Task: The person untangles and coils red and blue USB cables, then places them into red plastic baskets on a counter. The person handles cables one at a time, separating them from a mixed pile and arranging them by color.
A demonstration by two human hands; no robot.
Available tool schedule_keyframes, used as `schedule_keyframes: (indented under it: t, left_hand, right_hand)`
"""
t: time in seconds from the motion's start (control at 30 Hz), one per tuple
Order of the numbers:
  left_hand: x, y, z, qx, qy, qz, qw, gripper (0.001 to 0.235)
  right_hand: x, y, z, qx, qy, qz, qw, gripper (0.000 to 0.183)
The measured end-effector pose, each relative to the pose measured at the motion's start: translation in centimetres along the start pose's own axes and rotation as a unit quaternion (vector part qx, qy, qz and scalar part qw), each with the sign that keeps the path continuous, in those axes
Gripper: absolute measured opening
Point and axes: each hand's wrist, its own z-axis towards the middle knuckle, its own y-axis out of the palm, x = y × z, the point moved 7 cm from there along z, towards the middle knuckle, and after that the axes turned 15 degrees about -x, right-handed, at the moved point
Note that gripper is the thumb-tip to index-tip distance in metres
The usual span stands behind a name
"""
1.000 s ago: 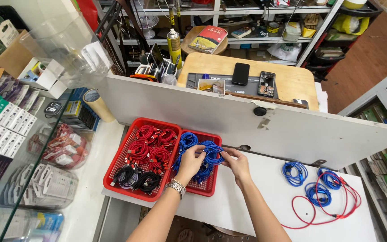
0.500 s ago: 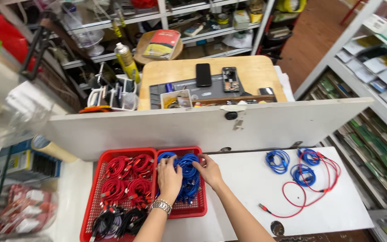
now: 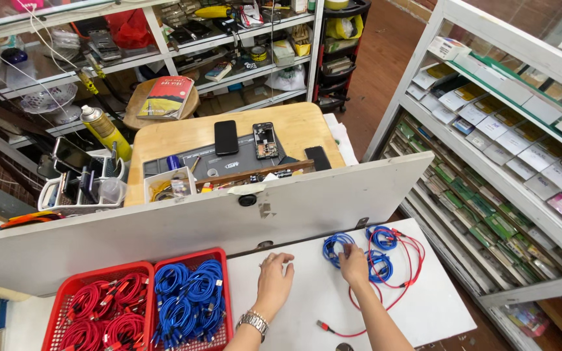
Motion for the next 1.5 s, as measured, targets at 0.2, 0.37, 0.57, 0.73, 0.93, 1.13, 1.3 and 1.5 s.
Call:
schedule_keyframes:
  t: [0.2, 0.37, 0.57, 0.73, 0.93, 1.13, 1.3, 1.5]
  left_hand:
    - [-1.1, 5.0, 1.0, -0.029, -0.028, -0.006, 0.999, 0.017]
    - [-0.3, 4.7, 1.8, -0.042, -0.067, 0.011, 0.997, 0.02]
    - [9.3, 1.8, 3.4, 0.02, 0.168, -0.085, 0.982, 0.05]
    - [9.5, 4.9, 2.0, -0.252, -0.024, -0.412, 0.875, 0.036]
    - [4.9, 1.8, 0.4, -0.283, 0.023, -0.388, 0.877, 0.032]
    - [-2.6, -2.8, 1.6, -0.132, 0.032, -0.502, 0.854, 0.031]
    - [-0.1, -1.5, 1.9, -0.19, 0.022, -0.201, 0.961, 0.041]
    - [11.7, 3.6, -3.1, -0.252, 0.231, -0.071, 0.937, 0.046]
  right_hand:
    - [-1.1, -1.3, 0.6, -0.011, -0.02, -0.11, 0.994, 0.033]
    - [-5.7, -3.5, -0.6, -0.122, -0.07, 0.004, 0.99, 0.017]
    - [-15.3, -10.0, -3.8, -0.393, -0.126, 0.357, 0.838, 0.026]
    - [-18.5, -16.9, -7.4, -0.379, -0.081, 0.461, 0.798, 0.036]
    - [-15.7, -24.0, -8.7, -0.247, -0.087, 0.454, 0.851, 0.041]
    - [-12.1, -28.0, -11.8, -0.115, -0.088, 0.522, 0.84, 0.037]
    - [-16.3, -25.9, -15.8, -0.214, -0.079, 0.385, 0.894, 0.038]
    - [-21.9, -22.2, -19.2, -0.293, -0.111, 0.271, 0.91, 0.039]
